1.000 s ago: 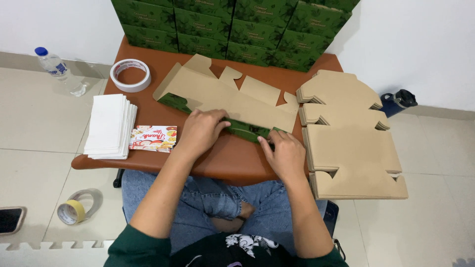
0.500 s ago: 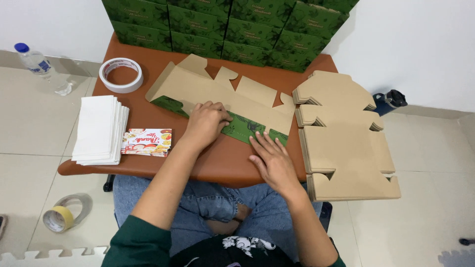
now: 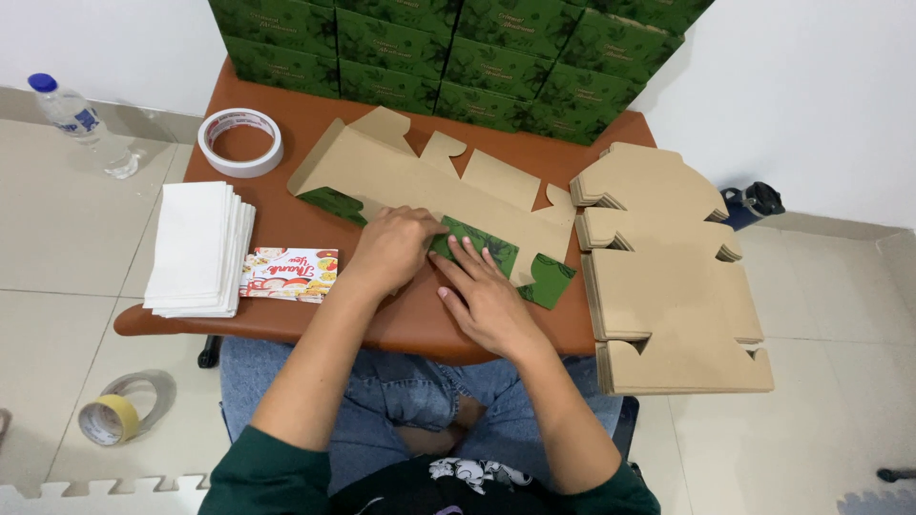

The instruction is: Assembling a decorative cardboard box by folding along pre-scored lines and tucking tabs into slots, then placing a card inside.

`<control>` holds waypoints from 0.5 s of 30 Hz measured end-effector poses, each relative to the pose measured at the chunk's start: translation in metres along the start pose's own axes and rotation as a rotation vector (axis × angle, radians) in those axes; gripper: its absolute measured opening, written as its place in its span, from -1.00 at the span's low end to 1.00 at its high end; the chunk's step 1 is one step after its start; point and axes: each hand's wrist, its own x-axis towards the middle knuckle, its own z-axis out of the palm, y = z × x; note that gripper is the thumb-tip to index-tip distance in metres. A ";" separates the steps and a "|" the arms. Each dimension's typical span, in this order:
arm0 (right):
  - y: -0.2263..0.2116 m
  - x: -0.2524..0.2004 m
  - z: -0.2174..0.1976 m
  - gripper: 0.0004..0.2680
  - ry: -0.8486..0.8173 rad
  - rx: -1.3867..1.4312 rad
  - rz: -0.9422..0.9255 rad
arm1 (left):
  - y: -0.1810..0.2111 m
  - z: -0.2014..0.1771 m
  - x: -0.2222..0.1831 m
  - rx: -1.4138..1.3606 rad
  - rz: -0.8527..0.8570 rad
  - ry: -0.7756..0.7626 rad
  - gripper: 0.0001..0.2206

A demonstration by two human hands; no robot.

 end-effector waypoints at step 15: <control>-0.009 0.005 0.007 -0.66 -0.024 -0.163 0.000 | 0.026 -0.059 -0.088 0.020 -0.089 0.314 -0.59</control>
